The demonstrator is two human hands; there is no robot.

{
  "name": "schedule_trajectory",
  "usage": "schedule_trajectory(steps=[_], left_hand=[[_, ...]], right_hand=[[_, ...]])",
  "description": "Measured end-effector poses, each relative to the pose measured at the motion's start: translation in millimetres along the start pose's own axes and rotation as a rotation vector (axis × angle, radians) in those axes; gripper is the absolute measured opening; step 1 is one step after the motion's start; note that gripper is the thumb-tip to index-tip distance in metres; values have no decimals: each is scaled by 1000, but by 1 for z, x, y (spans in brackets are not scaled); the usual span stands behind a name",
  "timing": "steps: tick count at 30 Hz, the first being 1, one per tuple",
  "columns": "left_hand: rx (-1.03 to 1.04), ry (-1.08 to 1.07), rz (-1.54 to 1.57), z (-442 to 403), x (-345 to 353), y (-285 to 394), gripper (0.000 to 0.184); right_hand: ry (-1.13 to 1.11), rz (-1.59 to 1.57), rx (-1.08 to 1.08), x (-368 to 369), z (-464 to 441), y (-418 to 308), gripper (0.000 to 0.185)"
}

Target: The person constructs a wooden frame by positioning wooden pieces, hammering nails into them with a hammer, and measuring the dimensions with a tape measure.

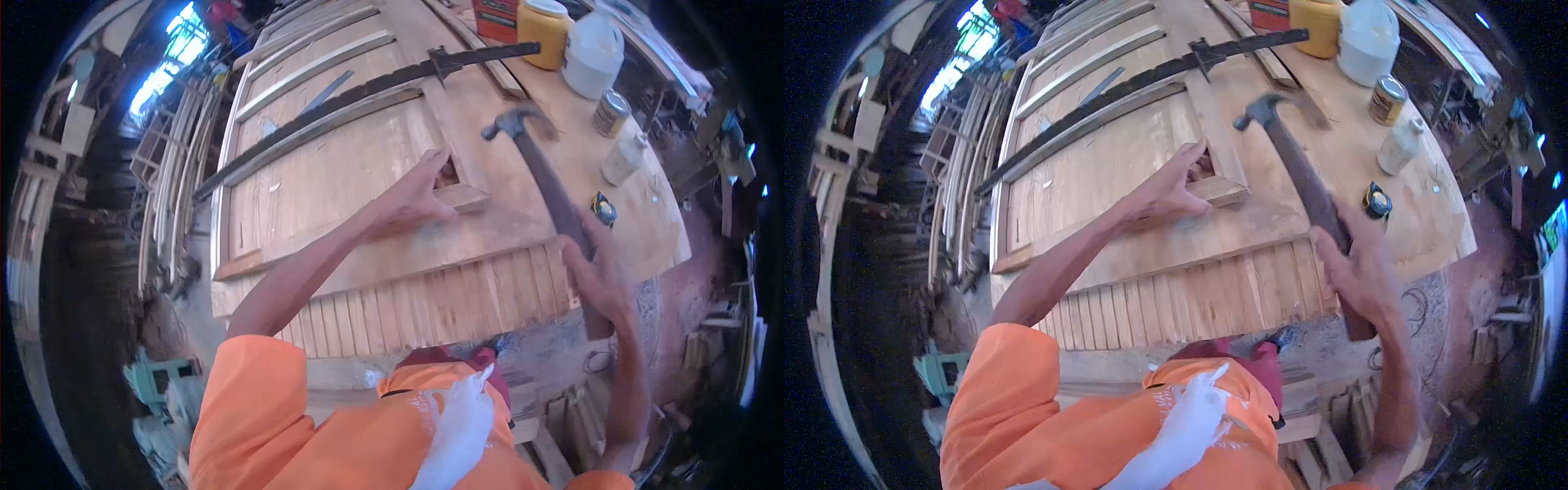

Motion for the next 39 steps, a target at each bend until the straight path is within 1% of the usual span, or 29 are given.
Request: schedule_trajectory(steps=[1,2,3,4,5,7,9,10,11,12,13,14,15,16,17,18,19,20,22,25,27,29,31,33,34,36,39], left_hand=[[4,23,19,0,-4,-7,122],[71,20,-43,-2,-6,-8,119],[137,14,-109,-2,-5,-9,116],[143,26,-99,-2,-5,-12,116],[167,31,-76,-2,-5,-12,113],[197,35,-49,3,-9,-3,110],[23,-47,-2,4,-5,-8,107],[26,-72,10,1,-1,-13,107],[82,-36,7,-3,-4,-13,111],[137,1,6,-6,-5,-14,114],[139,-22,18,-6,0,-14,114],[114,-17,34,-6,-1,-16,118],[87,-7,42,-7,-2,-18,122],[83,-15,32,-10,0,-23,122],[135,16,-5,-12,-1,-28,125],[186,48,-43,-12,-3,-28,127],[178,45,-58,-12,-2,-25,127],[163,48,-74,-12,-1,-23,128],[146,36,-115,-15,0,-24,129],[103,-28,-106,-19,2,-25,130],[92,16,-143,-16,3,-25,129],[98,15,-199,-16,4,-25,128],[108,23,-251,-15,5,-23,128],[87,21,-158,-15,4,-26,127],[87,21,-159,-15,3,-27,127],[68,1,-21,-16,5,-26,131],[61,-5,4,-12,6,-21,130]], right_hand=[[-4,57,-43,-9,-10,-22,56],[-13,79,-51,-13,-22,-36,56],[12,256,-177,-18,-34,-61,56],[40,428,-303,-18,-43,-84,57],[40,439,-308,-14,-55,-93,57],[80,646,-597,7,-64,-131,58],[73,650,-592,17,-74,-140,57],[60,645,-580,22,-70,-140,57],[58,652,-549,23,-62,-136,57],[-3,406,-305,18,-56,-123,58],[-54,155,-66,17,-46,-100,59],[-49,151,-47,22,-36,-76,59],[102,104,-98,17,-26,-46,60],[255,52,-155,8,-11,-28,61],[257,37,-155,9,5,-21,61],[205,-115,-29,16,22,-2,62],[150,-268,96,27,36,16,63],[150,-288,95,33,47,21,63],[127,-482,203,55,63,41,64],[111,-544,218,76,71,52,64],[116,-567,232,83,74,55,64],[115,-576,254,90,77,58,64],[119,-634,230,94,77,58,64],[114,-645,238,95,78,59,64],[105,-654,243,96,77,60,64],[102,-651,221,98,76,59,66],[83,-692,211,99,76,62,68]])
Point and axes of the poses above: each hand's wrist, its own z-axis away from the middle knuckle, its own x-axis out of the palm, y = z × x, the point moved 10 cm from there along -z, towards the middle knuckle, and after that the axes turned 10 degrees about z, right-handed, at the moved point
